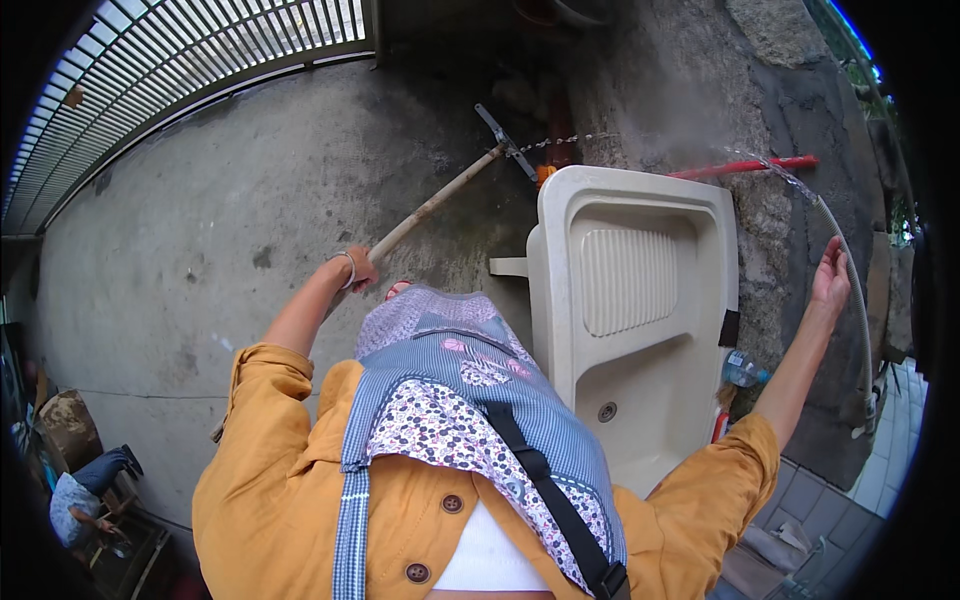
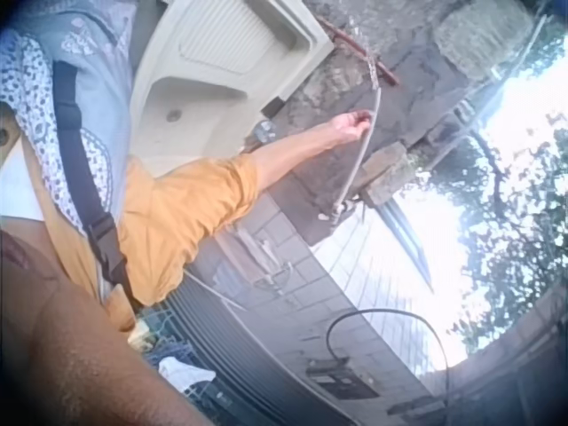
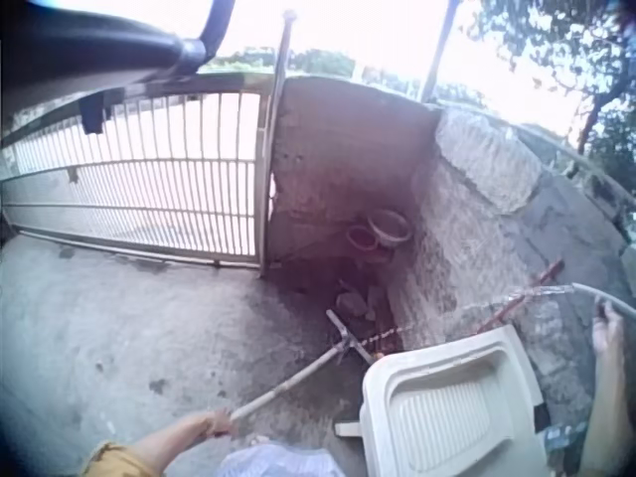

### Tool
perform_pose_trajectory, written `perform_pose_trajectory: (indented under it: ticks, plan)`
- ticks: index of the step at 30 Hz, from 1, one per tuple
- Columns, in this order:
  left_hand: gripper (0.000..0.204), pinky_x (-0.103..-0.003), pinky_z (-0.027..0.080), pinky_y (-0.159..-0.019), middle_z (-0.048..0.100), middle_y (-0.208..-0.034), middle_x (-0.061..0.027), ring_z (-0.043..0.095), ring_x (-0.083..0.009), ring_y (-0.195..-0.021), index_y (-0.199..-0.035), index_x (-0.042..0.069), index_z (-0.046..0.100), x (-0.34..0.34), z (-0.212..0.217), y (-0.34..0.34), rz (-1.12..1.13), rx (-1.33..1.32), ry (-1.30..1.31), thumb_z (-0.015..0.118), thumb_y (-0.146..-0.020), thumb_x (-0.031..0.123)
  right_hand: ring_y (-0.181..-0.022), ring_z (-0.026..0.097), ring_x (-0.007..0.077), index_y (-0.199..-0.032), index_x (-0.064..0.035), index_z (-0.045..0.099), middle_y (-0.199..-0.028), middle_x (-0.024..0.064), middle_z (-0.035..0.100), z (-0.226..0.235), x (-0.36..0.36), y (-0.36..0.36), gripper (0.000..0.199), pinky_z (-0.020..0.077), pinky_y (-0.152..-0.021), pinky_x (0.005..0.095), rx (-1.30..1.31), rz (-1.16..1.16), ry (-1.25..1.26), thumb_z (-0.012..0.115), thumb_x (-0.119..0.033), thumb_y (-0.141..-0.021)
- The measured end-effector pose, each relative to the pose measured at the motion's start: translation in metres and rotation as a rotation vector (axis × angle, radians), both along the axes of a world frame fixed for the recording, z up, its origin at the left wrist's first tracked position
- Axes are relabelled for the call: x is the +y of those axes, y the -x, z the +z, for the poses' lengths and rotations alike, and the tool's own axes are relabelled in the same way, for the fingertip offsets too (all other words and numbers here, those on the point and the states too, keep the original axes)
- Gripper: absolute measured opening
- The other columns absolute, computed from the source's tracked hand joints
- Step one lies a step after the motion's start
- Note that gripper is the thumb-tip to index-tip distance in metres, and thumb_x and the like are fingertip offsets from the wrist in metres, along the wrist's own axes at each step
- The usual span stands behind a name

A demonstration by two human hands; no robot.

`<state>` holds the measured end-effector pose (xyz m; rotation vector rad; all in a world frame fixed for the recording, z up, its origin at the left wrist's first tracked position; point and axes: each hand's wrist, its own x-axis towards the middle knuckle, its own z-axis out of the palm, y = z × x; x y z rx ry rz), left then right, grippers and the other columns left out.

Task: The person uses a hose to wet a concrete floor and a utility sink area, then uses a squeegee to push water across the floor. The person moves from an outdoor covered area into an indoor tiled room, continuing to squeegee the floor to clear water.

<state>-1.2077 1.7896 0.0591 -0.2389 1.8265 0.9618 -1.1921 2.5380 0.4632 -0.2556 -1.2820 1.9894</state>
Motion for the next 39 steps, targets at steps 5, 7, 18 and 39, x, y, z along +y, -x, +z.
perform_pose_trajectory:
  ticks: [5, 7, 18, 39]
  plan:
    - [0.013, -0.037, 0.048, -0.046, 0.061, -0.065, -0.0145, 0.060, -0.0244, -0.054, -0.051, 0.000, 0.061, 0.015, -0.036, 0.002, -0.552, 0.057, 0.461, 0.056, -0.038, 0.001, -0.093, 0.052, 0.0293, -0.085, 0.0117, 0.051, -0.092, 0.0215, 0.053, 0.001, -0.002, 0.003, 0.012, 0.0422, -0.089, 0.0367, 0.000, -0.004, 0.010, 0.043, 0.003, -0.082]
    - [0.011, -0.036, 0.048, -0.047, 0.061, -0.063, -0.0146, 0.060, -0.0242, -0.055, -0.049, 0.001, 0.061, 0.008, -0.051, -0.006, -0.455, 0.004, 0.385, 0.056, -0.039, 0.001, -0.093, 0.051, 0.0293, -0.085, 0.0117, 0.051, -0.092, 0.0215, 0.053, 0.002, -0.004, 0.003, 0.012, 0.0422, -0.089, 0.0369, -0.012, -0.012, 0.011, 0.043, 0.003, -0.082]
    - [0.009, -0.034, 0.045, -0.045, 0.058, -0.055, -0.0118, 0.056, -0.0180, -0.047, -0.048, 0.002, 0.058, -0.008, -0.097, -0.022, -0.224, -0.088, 0.164, 0.057, -0.054, 0.009, -0.089, 0.053, 0.0288, -0.082, 0.0105, 0.053, -0.089, 0.0204, 0.054, -0.004, 0.008, 0.000, 0.010, 0.0438, -0.088, 0.0371, -0.036, -0.011, 0.010, 0.045, 0.003, -0.081]
    - [0.018, -0.026, 0.037, -0.034, 0.045, -0.047, -0.0051, 0.043, -0.0126, -0.037, -0.055, 0.003, 0.044, -0.028, -0.044, -0.004, 0.206, -0.297, -0.130, 0.059, -0.067, 0.003, -0.089, 0.053, 0.0303, -0.082, 0.0111, 0.051, -0.089, 0.0214, 0.054, -0.005, 0.015, -0.003, 0.011, 0.0443, -0.087, 0.0377, -0.076, -0.071, -0.003, 0.044, 0.003, -0.082]
